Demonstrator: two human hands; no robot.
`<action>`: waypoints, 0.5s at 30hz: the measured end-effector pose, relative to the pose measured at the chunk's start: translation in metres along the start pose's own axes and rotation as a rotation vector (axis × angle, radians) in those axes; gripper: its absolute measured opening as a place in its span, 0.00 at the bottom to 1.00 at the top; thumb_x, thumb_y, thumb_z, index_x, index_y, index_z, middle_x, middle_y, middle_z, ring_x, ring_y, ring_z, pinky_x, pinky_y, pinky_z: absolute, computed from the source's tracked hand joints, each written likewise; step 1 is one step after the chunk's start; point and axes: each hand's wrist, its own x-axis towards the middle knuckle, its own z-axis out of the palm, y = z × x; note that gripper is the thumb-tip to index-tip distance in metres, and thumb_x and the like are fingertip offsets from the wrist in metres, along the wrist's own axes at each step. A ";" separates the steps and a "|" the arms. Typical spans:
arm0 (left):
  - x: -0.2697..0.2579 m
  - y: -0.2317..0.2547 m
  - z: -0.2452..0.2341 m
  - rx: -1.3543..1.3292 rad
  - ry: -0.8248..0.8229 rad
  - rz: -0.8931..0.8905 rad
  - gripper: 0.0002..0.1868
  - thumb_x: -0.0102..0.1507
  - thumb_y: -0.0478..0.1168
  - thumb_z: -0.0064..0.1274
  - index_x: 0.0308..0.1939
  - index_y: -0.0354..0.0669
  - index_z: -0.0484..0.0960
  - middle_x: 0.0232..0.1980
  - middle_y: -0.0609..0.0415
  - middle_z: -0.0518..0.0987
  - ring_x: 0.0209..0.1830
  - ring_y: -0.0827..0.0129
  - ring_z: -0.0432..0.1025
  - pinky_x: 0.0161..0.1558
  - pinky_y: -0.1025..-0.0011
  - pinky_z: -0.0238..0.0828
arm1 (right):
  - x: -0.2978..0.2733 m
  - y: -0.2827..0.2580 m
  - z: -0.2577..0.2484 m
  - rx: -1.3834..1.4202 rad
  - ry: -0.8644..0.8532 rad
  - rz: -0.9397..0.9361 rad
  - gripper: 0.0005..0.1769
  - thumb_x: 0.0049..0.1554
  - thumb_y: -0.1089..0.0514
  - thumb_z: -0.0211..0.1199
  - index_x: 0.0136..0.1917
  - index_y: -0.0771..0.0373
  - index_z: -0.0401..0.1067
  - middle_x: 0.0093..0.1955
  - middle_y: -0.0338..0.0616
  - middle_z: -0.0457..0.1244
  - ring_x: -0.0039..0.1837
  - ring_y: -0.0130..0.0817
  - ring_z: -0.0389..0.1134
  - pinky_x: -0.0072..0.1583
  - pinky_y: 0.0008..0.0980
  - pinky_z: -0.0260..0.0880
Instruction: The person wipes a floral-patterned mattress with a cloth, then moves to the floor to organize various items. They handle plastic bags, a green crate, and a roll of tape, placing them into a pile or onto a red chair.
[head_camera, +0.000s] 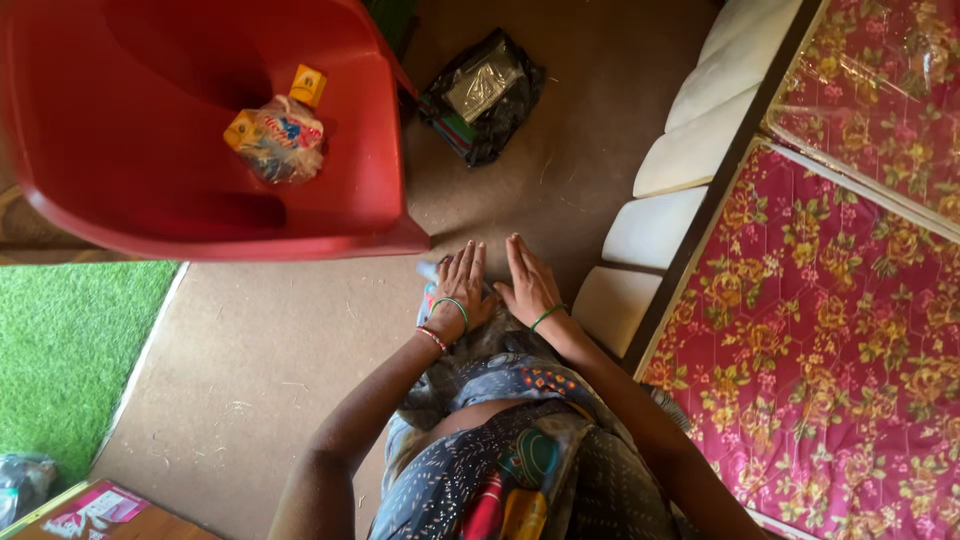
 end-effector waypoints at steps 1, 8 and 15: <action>0.015 -0.007 0.002 -0.009 0.032 0.016 0.54 0.56 0.54 0.60 0.78 0.35 0.48 0.79 0.35 0.53 0.80 0.45 0.48 0.75 0.47 0.42 | 0.010 0.016 0.000 0.016 -0.003 0.019 0.51 0.53 0.55 0.69 0.80 0.73 0.46 0.80 0.67 0.47 0.78 0.60 0.53 0.73 0.48 0.57; 0.181 -0.064 0.022 -0.107 -0.130 -0.058 0.48 0.62 0.58 0.56 0.77 0.38 0.53 0.75 0.37 0.62 0.74 0.44 0.56 0.72 0.48 0.48 | 0.072 0.165 0.015 0.000 -0.066 0.148 0.40 0.58 0.52 0.66 0.78 0.66 0.55 0.77 0.63 0.54 0.76 0.59 0.56 0.72 0.46 0.60; 0.362 -0.112 0.012 -0.155 -0.414 -0.137 0.17 0.62 0.52 0.52 0.49 0.51 0.83 0.57 0.46 0.81 0.63 0.51 0.71 0.66 0.54 0.66 | 0.170 0.269 0.025 0.012 -0.326 0.324 0.29 0.60 0.45 0.60 0.70 0.60 0.64 0.75 0.53 0.59 0.72 0.54 0.63 0.69 0.46 0.66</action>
